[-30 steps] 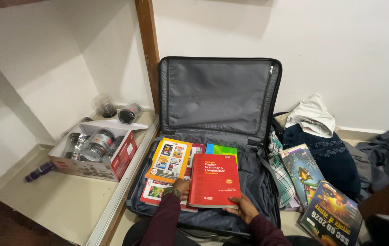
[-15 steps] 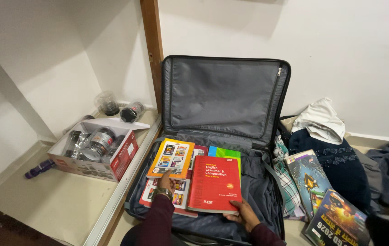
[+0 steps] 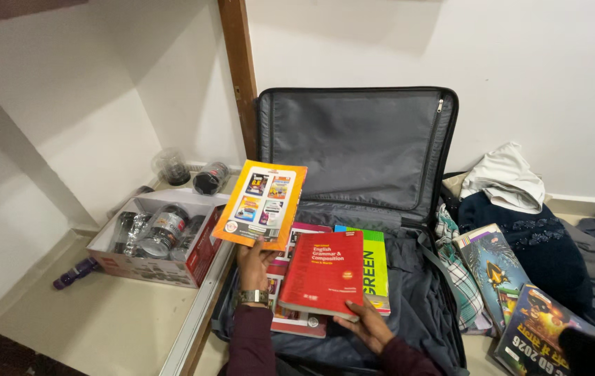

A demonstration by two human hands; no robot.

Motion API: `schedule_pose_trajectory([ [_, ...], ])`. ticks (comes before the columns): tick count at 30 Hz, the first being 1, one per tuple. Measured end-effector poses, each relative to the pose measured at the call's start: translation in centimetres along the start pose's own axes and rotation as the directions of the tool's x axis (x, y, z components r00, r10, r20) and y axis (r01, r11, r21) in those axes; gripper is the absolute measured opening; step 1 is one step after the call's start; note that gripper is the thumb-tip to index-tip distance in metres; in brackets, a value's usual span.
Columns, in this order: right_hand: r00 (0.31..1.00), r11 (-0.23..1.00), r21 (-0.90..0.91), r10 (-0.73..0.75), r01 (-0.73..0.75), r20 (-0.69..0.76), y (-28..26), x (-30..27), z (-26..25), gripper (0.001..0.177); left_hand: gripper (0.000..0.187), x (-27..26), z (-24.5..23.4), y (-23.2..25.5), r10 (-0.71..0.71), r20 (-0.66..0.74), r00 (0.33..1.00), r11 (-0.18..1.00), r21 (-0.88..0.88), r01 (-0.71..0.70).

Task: The person packs books and folded clothes into an open suitcase. They place several books first, then add folded garments, arranging them to fit within the suitcase.

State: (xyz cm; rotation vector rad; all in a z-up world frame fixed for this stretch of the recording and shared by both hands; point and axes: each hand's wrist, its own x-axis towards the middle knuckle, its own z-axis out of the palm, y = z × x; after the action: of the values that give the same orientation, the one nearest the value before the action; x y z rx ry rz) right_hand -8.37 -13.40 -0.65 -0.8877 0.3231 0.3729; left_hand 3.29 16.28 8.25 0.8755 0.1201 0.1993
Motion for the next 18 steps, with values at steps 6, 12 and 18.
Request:
schedule_pose_trajectory([
  [6, 0.996, 0.999, 0.013, 0.048, -0.049, 0.072, 4.3, 8.2, 6.2, 0.043, 0.035, 0.0, -1.1, 1.7, 0.007, -0.101, 0.995, 1.000, 0.007, -0.006],
  [12, 1.000, 0.955, -0.295, -0.026, 0.024, -0.004, 5.6, 12.8, 8.2, 0.050, 0.036, 2.0, -3.7, -0.5, -0.077, -0.175, 0.982, 0.997, -0.027, 0.074],
  [18, 0.970, 0.666, -0.727, -0.243, 0.167, -0.001, 2.2, 11.8, 5.8, 0.063, 0.039, 2.7, -4.0, -3.1, -0.188, -0.163, 0.969, 0.982, -0.038, 0.184],
])
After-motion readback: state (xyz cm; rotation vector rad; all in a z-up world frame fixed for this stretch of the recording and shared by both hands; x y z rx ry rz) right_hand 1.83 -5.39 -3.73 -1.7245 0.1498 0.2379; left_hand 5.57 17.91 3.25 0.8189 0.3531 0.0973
